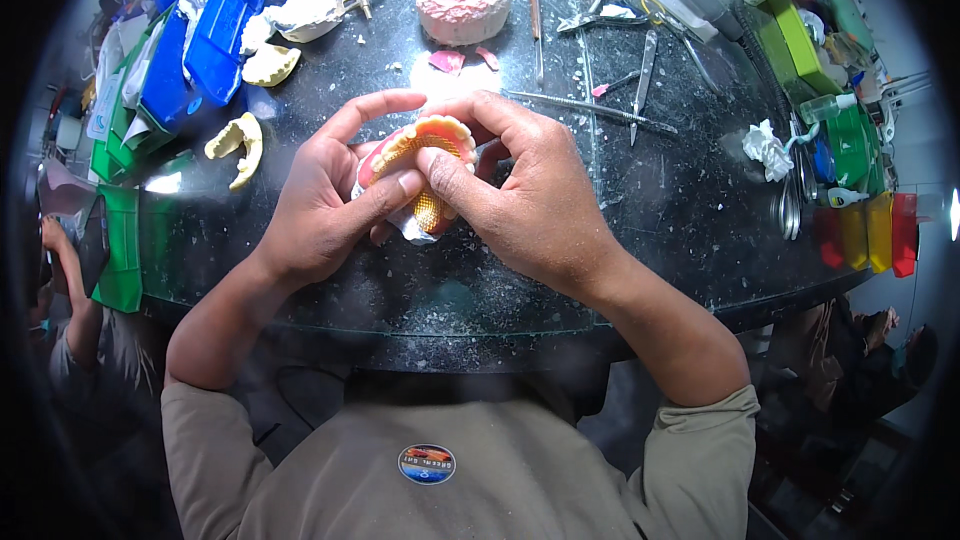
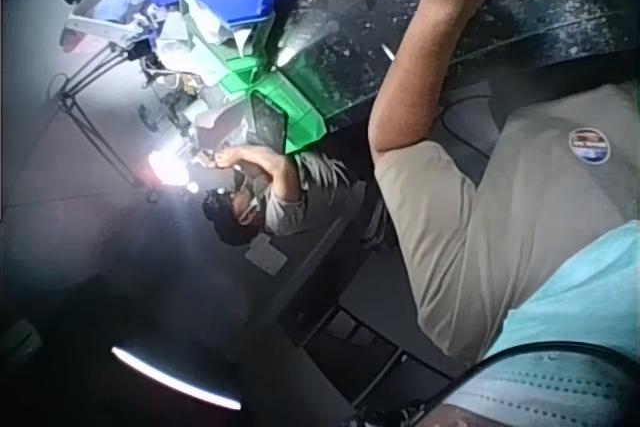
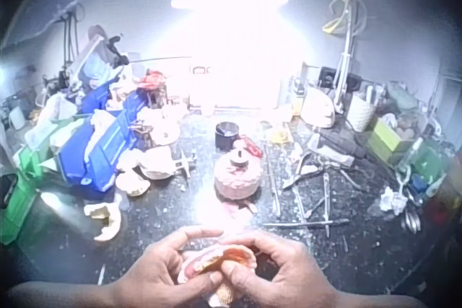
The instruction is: The dental technician fits a gold-colored wax mesh pattern onto a plaster model of a lower jaw and marks the mesh with a black pen.
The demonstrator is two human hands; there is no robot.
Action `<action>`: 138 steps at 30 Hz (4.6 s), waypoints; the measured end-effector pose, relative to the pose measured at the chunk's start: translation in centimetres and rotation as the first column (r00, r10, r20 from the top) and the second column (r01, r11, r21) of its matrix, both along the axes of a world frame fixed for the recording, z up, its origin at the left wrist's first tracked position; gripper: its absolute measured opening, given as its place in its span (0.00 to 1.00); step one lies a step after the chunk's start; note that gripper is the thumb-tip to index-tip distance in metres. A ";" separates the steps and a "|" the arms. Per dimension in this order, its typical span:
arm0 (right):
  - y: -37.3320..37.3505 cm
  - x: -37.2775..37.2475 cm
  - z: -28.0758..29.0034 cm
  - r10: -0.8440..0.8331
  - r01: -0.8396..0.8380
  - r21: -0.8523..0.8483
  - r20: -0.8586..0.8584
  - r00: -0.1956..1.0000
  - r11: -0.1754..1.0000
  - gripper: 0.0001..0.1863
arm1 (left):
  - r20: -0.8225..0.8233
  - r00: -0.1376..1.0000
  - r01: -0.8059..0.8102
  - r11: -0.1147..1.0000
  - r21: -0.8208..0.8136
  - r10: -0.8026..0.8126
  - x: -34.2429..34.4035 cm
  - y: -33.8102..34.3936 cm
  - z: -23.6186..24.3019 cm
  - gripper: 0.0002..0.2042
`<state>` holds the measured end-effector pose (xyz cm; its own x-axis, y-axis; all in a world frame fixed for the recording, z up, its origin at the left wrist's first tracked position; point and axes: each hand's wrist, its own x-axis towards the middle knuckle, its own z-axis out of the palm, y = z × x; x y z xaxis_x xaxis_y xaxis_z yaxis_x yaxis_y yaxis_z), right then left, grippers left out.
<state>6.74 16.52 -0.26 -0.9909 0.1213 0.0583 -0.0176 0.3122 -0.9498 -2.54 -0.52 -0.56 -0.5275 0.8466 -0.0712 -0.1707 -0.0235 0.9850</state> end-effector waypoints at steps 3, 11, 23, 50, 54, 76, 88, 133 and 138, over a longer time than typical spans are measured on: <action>-0.4 -0.1 -0.6 -0.077 0.069 -0.062 -0.133 0.988 0.996 0.11 | 0.052 0.998 -0.028 0.999 0.032 0.026 -0.1 0.0 -0.5 0.24; -0.2 -0.1 0.1 -0.098 0.095 -0.207 -0.005 0.995 0.974 0.12 | 0.001 0.994 -0.105 0.990 -0.092 0.105 0.1 0.1 -0.3 0.19; 0.5 -0.1 0.0 0.039 0.008 0.168 -0.276 0.960 0.986 0.15 | -0.083 0.989 -0.129 0.987 -0.097 0.121 0.0 -0.1 -0.4 0.15; 0.6 -0.3 -0.4 0.080 -0.077 0.022 -0.219 0.972 0.997 0.11 | -0.044 0.995 -0.084 0.996 0.006 0.084 0.4 0.0 -1.3 0.15; 0.7 -0.4 -0.7 0.098 -0.100 0.003 -0.247 0.964 0.995 0.10 | -0.027 0.997 -0.065 0.998 0.007 0.066 0.4 -0.2 -1.4 0.16; -0.1 -0.6 -1.6 -0.028 -0.002 -0.077 -0.378 0.925 0.997 0.10 | -0.040 0.995 -0.091 0.996 -0.001 0.091 0.3 -0.1 -1.5 0.15; 0.0 -0.5 -1.8 0.003 -0.010 -0.016 -0.407 0.914 1.000 0.09 | -0.055 0.995 -0.089 0.996 -0.001 0.089 0.4 -0.1 -1.5 0.15; 0.1 -0.2 -0.1 0.026 -0.027 -0.299 -0.009 1.000 0.954 0.21 | -0.023 0.997 -0.080 0.992 -0.096 0.078 0.1 -0.2 0.7 0.19; 0.2 -0.1 0.0 0.036 -0.040 -0.286 -0.021 0.999 0.957 0.20 | -0.093 0.987 -0.131 0.991 0.028 0.133 0.6 0.1 -0.5 0.19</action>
<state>6.64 16.68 -0.31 -0.9944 0.0973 0.0418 -0.0394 0.0262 -0.9989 -1.95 -0.44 -1.04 -0.6381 0.7699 0.0017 -0.0713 -0.0612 0.9956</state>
